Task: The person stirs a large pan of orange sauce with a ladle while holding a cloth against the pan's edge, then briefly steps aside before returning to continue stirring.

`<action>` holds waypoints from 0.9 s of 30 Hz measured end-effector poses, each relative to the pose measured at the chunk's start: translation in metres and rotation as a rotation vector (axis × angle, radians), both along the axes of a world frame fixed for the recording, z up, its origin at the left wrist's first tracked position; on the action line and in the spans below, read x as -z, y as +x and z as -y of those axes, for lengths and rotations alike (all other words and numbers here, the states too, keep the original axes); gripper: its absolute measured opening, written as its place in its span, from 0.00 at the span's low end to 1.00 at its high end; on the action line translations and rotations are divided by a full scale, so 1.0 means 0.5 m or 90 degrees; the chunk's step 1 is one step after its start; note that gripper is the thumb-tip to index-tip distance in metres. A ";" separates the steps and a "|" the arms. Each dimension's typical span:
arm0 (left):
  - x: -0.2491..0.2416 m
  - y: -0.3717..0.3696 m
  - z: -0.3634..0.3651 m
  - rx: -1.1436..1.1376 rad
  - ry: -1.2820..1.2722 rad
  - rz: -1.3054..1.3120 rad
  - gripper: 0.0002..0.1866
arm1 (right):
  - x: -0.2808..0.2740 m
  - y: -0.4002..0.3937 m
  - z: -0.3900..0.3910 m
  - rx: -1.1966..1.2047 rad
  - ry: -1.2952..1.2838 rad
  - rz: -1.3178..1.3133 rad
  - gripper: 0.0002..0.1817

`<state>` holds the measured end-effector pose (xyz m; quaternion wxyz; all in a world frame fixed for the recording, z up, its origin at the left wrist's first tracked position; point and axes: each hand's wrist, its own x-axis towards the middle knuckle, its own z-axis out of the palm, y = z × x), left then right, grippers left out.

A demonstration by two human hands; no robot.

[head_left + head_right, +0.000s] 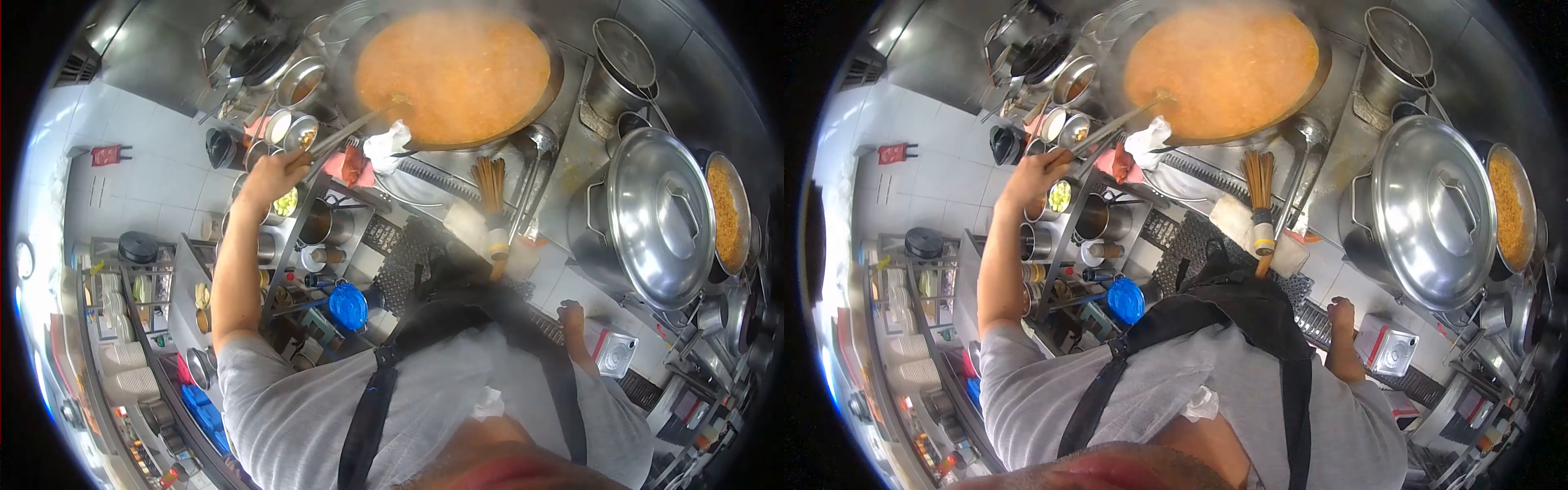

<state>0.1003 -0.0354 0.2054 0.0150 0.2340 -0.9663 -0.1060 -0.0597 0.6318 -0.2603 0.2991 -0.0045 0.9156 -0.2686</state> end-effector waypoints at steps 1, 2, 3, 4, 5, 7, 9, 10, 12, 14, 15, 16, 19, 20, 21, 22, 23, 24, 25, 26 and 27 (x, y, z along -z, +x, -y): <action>0.011 -0.020 -0.003 0.007 -0.015 0.023 0.18 | -0.005 0.003 0.000 0.007 0.002 0.001 0.16; 0.035 -0.034 0.013 0.014 -0.012 0.024 0.18 | -0.013 0.006 0.004 -0.001 0.023 0.008 0.16; 0.072 -0.050 0.037 0.033 0.015 0.004 0.20 | -0.022 0.012 0.007 -0.009 0.044 0.016 0.16; 0.101 -0.066 0.055 0.052 0.043 -0.016 0.22 | -0.024 0.019 0.006 -0.002 0.046 0.017 0.16; 0.116 -0.085 0.058 0.069 0.031 -0.040 0.18 | -0.027 0.027 0.003 -0.020 0.052 0.000 0.16; 0.147 -0.129 0.072 0.072 0.045 -0.039 0.19 | -0.041 0.040 0.004 -0.029 0.061 -0.016 0.15; 0.165 -0.180 0.073 0.060 0.016 -0.026 0.21 | -0.098 0.051 0.023 -0.012 0.097 0.016 0.15; 0.170 -0.207 0.071 0.069 0.019 -0.026 0.21 | -0.116 0.064 0.021 -0.003 0.100 0.017 0.15; 0.174 -0.261 0.069 0.048 0.017 0.003 0.22 | -0.138 0.093 0.014 -0.112 0.076 -0.183 0.14; 0.178 -0.313 0.067 0.078 0.030 -0.003 0.22 | -0.137 0.087 0.024 -0.045 0.126 -0.100 0.14; 0.187 -0.341 0.074 0.074 0.015 -0.001 0.22 | -0.133 0.086 0.025 0.016 0.171 -0.017 0.14; 0.198 -0.369 0.083 0.070 0.000 0.001 0.22 | -0.120 0.092 0.018 0.025 0.173 -0.016 0.14; 0.202 -0.436 0.095 0.077 -0.031 -0.015 0.22 | -0.153 0.107 0.024 0.004 0.188 -0.031 0.17; 0.195 -0.454 0.097 0.081 -0.052 -0.016 0.22 | -0.136 0.114 0.013 0.006 0.189 -0.030 0.17; 0.186 -0.469 0.100 0.090 -0.040 -0.020 0.23 | -0.113 0.121 0.001 0.012 0.175 -0.027 0.17; 0.171 -0.477 0.090 0.090 -0.041 -0.021 0.23 | -0.100 0.126 -0.004 0.017 0.159 -0.026 0.17; 0.151 -0.484 0.073 0.064 -0.050 -0.006 0.23 | -0.091 0.133 -0.009 0.016 0.157 -0.029 0.17; 0.132 -0.487 0.062 0.037 -0.059 0.008 0.23 | -0.081 0.138 -0.015 -0.015 0.175 -0.027 0.17; 0.122 -0.486 0.063 0.034 -0.063 0.004 0.23 | -0.074 0.138 -0.016 -0.047 0.193 -0.024 0.16; 0.113 -0.479 0.067 0.031 -0.056 -0.017 0.23 | -0.066 0.134 -0.016 -0.051 0.190 -0.027 0.16; 0.101 -0.468 0.073 0.027 -0.050 -0.037 0.23 | -0.058 0.131 -0.016 -0.048 0.191 -0.024 0.17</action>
